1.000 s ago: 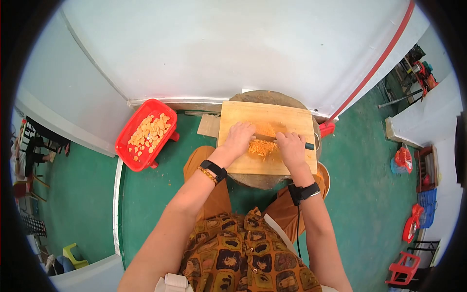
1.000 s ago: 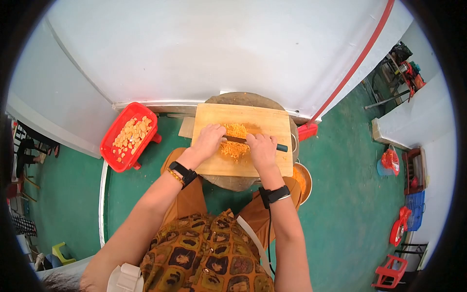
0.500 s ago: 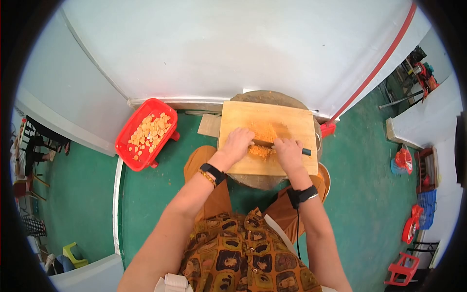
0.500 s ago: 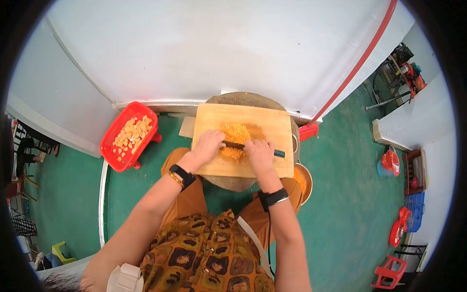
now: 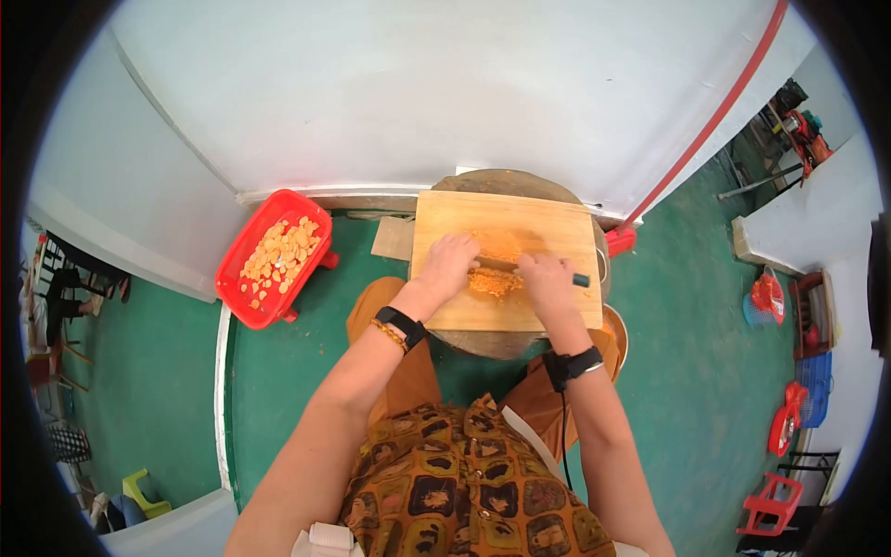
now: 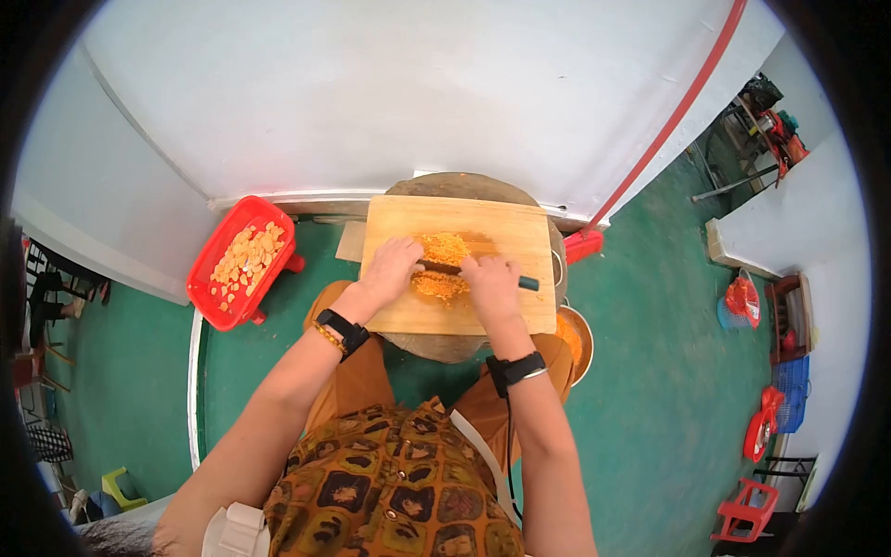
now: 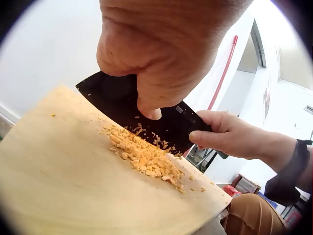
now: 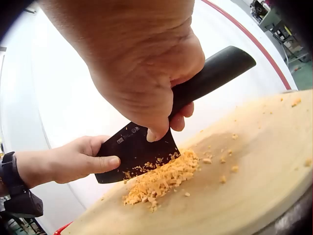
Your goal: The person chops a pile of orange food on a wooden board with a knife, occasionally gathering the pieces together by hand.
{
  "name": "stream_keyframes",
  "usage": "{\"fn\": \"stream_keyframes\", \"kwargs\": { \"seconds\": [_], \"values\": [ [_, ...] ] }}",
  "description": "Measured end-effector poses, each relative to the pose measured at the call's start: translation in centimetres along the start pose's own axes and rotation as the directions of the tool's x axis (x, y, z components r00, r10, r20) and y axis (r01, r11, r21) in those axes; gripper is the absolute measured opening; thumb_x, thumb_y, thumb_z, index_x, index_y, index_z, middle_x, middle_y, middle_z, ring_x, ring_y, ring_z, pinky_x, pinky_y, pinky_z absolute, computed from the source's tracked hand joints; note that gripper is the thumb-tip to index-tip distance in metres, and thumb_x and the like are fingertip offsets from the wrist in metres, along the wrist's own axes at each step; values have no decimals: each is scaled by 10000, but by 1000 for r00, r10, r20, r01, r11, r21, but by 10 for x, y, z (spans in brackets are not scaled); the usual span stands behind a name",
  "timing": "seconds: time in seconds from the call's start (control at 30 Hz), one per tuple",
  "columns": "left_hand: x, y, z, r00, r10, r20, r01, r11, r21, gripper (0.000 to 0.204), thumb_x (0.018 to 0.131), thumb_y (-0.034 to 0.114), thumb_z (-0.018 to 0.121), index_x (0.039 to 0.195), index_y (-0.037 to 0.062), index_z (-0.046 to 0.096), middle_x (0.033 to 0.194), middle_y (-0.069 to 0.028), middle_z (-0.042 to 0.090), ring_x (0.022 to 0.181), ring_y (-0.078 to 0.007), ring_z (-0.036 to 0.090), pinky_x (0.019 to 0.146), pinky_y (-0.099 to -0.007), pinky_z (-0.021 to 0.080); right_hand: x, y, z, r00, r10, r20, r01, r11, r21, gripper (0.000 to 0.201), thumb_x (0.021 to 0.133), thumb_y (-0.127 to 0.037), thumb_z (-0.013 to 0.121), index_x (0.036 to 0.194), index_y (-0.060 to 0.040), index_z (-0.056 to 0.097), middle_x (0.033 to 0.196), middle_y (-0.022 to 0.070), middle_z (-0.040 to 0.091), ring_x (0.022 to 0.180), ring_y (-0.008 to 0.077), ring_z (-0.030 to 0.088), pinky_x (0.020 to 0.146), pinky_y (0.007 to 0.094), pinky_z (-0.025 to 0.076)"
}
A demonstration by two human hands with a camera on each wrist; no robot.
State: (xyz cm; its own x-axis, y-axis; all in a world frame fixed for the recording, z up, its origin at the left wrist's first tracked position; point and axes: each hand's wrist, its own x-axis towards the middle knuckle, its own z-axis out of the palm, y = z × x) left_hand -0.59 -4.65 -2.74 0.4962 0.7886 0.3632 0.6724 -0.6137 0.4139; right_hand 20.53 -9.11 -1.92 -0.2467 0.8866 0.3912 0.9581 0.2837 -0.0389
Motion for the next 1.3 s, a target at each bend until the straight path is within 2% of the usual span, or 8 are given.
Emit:
{"fn": "stream_keyframes", "kwargs": {
  "seconds": [0.17, 0.33, 0.37, 0.43, 0.6, 0.67, 0.77, 1.3],
  "values": [
    [4, -6, 3, 996, -39, 76, 38, 999, 14, 118, 790, 82, 676, 821, 49, 566, 880, -131, 596, 878, -360, 567, 764, -460, 452, 4, 1, 4, 998, 15, 54, -13, 1000, -22, 81, 808, -217, 654, 794, -168, 592, 739, 16, 597, 810, 231, 609, 763, 427, 394],
    [2, -16, 13, 998, 54, 34, -54, 999, -4, 139, 778, 105, 682, 813, 48, 560, 868, -148, 600, 861, -368, 578, 753, -476, 456, -4, 9, 26, 998, -30, -56, 33, 998, 48, 53, 830, -240, 605, 811, -191, 600, 738, 5, 600, 806, 204, 612, 746, 437, 402],
    [0, -15, 11, 981, 149, -123, -157, 986, -57, 148, 768, 112, 687, 815, 48, 562, 864, -154, 601, 847, -370, 576, 746, -480, 456, -3, 6, 29, 998, 5, 59, -3, 1000, -27, 58, 845, -240, 574, 819, -201, 607, 743, 0, 606, 809, 197, 617, 754, 435, 413],
    [2, -36, 28, 993, 114, -43, -117, 991, -60, 162, 746, 117, 709, 829, 56, 585, 842, -157, 598, 832, -381, 576, 716, -470, 455, -1, 4, 32, 995, 42, 94, -40, 999, -20, 67, 851, -192, 546, 861, -192, 612, 782, 17, 618, 807, 228, 622, 785, 450, 408],
    [9, -17, 13, 993, 116, -30, -116, 993, -13, 198, 718, 65, 718, 786, 37, 535, 808, -181, 560, 818, -406, 539, 709, -482, 428, 0, 3, 10, 998, 67, -20, -66, 996, 67, 73, 847, -199, 544, 865, -197, 614, 802, 11, 623, 855, 225, 613, 797, 433, 390],
    [3, -29, 28, 990, 139, -29, -139, 990, -10, 215, 710, 43, 719, 801, 29, 526, 823, -192, 552, 823, -412, 530, 710, -488, 419, 1, -3, 10, 965, 122, 230, -120, 992, -24, 69, 846, -214, 544, 844, -200, 611, 795, 16, 617, 851, 228, 608, 796, 435, 388],
    [6, -33, 29, 991, 130, 31, -129, 991, -29, 230, 708, 19, 720, 809, 23, 514, 831, -191, 547, 819, -410, 523, 715, -489, 411, -8, -4, 32, 989, 145, 42, -147, 988, 38, 74, 841, -232, 554, 811, -202, 615, 783, 10, 610, 852, 215, 599, 792, 409, 394],
    [12, -16, 9, 998, 56, 38, -55, 998, -18, 156, 735, 60, 709, 818, 40, 579, 808, -186, 581, 825, -410, 558, 726, -495, 439, 0, 5, 26, 998, 58, -32, -56, 996, 72, 70, 837, -229, 554, 842, -199, 616, 745, 9, 619, 796, 228, 629, 740, 433, 419]
  ]
}}
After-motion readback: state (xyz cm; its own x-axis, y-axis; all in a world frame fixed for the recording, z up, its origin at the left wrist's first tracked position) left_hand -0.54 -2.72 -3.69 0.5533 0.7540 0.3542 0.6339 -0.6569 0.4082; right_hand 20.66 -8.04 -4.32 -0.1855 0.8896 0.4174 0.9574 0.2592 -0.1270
